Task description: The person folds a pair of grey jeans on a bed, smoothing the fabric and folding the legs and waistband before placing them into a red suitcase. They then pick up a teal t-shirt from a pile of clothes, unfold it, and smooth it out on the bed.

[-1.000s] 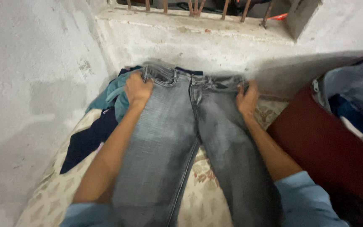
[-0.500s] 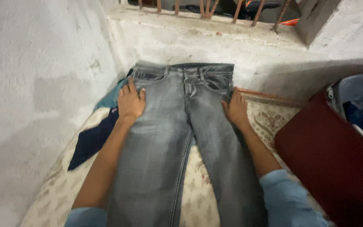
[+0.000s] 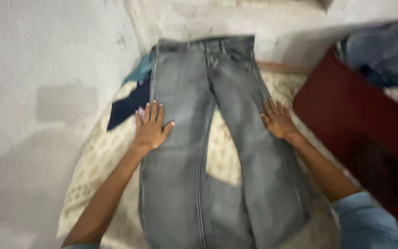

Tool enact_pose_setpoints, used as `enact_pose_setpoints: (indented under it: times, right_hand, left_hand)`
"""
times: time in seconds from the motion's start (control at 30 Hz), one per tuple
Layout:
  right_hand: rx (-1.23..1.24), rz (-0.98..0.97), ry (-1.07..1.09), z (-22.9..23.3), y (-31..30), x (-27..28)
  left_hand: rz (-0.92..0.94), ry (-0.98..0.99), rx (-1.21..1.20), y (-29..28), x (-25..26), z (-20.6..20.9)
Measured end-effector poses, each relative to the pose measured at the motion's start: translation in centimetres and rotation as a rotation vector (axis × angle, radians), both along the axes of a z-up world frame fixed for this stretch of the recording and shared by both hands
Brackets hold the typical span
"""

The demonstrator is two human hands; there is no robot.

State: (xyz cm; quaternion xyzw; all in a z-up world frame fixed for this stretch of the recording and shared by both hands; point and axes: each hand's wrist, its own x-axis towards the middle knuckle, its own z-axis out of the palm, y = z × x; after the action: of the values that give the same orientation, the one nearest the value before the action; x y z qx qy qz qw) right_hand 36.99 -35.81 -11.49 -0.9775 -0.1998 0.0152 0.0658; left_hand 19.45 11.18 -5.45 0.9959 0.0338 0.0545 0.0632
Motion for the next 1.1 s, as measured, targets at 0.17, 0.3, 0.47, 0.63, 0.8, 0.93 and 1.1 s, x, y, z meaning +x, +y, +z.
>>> enact_pose_setpoints:
  times: [0.17, 0.3, 0.47, 0.63, 0.8, 0.93, 1.1]
  right_hand:
    - [0.027, 0.057, -0.032, 0.6, -4.2, -11.0]
    - [0.104, 0.127, 0.016, 1.7, -6.9, -19.0]
    - [0.255, 0.081, 0.169, 4.9, -9.2, -29.7]
    - [0.488, 0.201, 0.162, 6.7, -9.4, -38.1]
    - [0.298, 0.347, -0.123, 6.8, -7.3, -39.8]
    - [0.357, 0.265, -0.061, 7.2, -6.7, -37.8]
    - [0.889, 0.197, 0.179, 6.7, -8.4, -35.9]
  left_hand:
    - [-0.049, 0.094, 0.047, -1.2, -9.7, -0.7]
    - [-0.076, 0.153, -0.024, -2.5, -17.3, 0.7]
    - [-0.076, 0.057, -0.275, -6.4, -27.7, 2.2]
    - [-0.498, -0.25, -0.229, -12.7, -36.9, 2.1]
    - [-0.673, -0.331, 0.005, -15.9, -36.7, 0.7]
    - [-0.707, -0.361, -0.309, -15.2, -34.4, 1.0]
    - [-0.552, 0.209, -0.575, -12.0, -33.5, 5.7]
